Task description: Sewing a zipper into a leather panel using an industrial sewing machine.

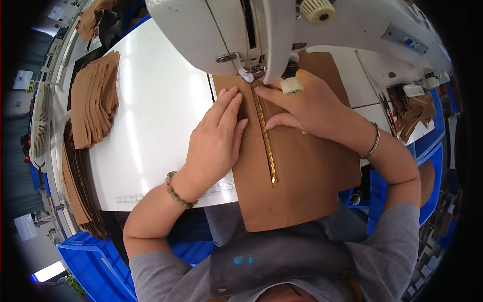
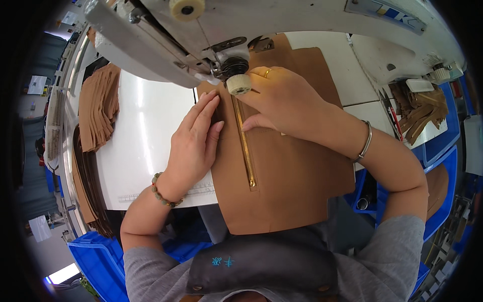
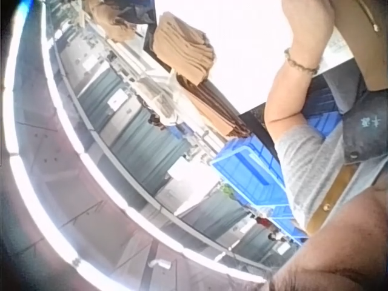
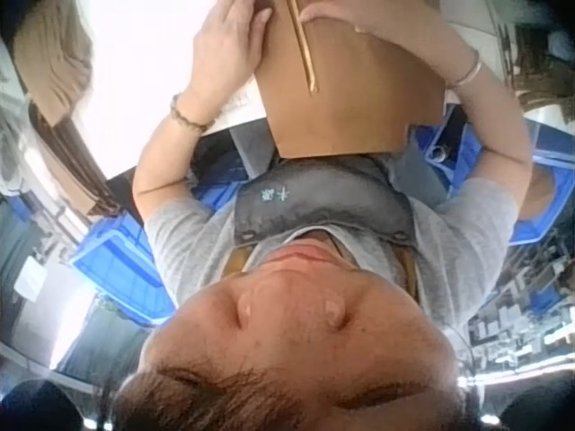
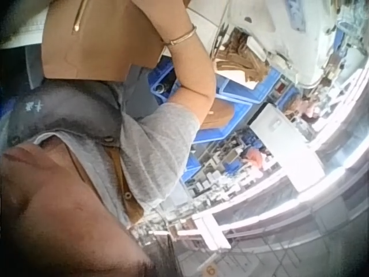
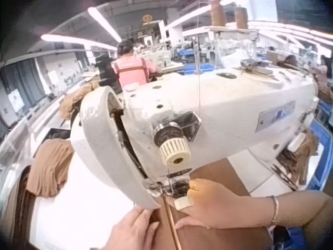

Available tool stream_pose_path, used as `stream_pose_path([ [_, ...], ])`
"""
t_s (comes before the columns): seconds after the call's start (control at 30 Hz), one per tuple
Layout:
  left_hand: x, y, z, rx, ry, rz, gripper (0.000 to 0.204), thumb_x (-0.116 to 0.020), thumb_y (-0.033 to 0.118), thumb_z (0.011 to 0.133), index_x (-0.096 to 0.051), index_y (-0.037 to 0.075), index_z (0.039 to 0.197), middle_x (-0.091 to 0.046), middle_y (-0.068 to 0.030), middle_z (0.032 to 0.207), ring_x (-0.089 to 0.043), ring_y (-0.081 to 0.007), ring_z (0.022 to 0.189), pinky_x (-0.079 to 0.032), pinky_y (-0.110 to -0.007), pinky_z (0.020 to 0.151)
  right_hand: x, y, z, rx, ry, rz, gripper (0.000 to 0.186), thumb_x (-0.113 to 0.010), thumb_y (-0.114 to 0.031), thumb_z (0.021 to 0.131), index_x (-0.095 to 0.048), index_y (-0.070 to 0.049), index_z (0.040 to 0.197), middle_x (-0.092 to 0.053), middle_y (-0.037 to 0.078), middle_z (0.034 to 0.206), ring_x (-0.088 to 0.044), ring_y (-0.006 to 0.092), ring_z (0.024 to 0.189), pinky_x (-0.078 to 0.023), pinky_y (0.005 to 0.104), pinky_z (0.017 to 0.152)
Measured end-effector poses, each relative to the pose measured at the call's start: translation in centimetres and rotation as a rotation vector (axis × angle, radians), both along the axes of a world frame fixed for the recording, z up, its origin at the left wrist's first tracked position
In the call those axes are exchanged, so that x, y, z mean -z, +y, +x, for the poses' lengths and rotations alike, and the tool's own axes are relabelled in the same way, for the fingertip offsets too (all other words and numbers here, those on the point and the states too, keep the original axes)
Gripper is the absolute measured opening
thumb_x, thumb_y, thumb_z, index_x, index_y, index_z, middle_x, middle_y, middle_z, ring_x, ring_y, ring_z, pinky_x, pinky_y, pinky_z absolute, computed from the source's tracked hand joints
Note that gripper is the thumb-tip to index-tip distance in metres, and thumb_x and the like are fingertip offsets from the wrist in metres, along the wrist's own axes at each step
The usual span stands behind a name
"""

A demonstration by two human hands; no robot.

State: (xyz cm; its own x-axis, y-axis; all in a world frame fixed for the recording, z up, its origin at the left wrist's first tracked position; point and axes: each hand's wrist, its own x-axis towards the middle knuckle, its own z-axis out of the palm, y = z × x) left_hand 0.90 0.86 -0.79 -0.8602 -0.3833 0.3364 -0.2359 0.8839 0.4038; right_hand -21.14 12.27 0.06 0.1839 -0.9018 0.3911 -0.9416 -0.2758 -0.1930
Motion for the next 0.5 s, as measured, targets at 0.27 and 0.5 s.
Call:
stream_pose_path([
  [0.27,0.11,0.26,-0.41,0.016,-0.042,-0.104,0.055,-0.076,0.021,0.093,-0.059,-0.003,0.139,-0.060,-0.0184,0.145,-0.057,-0.0375,0.136,-0.054,-0.043,0.106,0.75,0.15,-0.06,-0.003,-0.005,-0.038,0.057,-0.079,-0.045,0.079,-0.068,-0.008,0.121,-0.063,0.008,0.103,-0.063,0.0272,0.104,-0.052,0.0397,0.091],
  [0.5,-0.13,0.41,-0.66,0.058,-0.076,-0.119,0.068,-0.079,0.032,0.086,-0.058,-0.004,0.141,-0.060,-0.0203,0.144,-0.053,-0.0386,0.140,-0.051,-0.044,0.109,0.86,0.03,0.02,-0.012,0.020,-0.078,0.057,-0.078,-0.044,0.080,-0.067,-0.007,0.122,-0.065,0.008,0.109,-0.063,0.0269,0.106,-0.051,0.0395,0.095],
])
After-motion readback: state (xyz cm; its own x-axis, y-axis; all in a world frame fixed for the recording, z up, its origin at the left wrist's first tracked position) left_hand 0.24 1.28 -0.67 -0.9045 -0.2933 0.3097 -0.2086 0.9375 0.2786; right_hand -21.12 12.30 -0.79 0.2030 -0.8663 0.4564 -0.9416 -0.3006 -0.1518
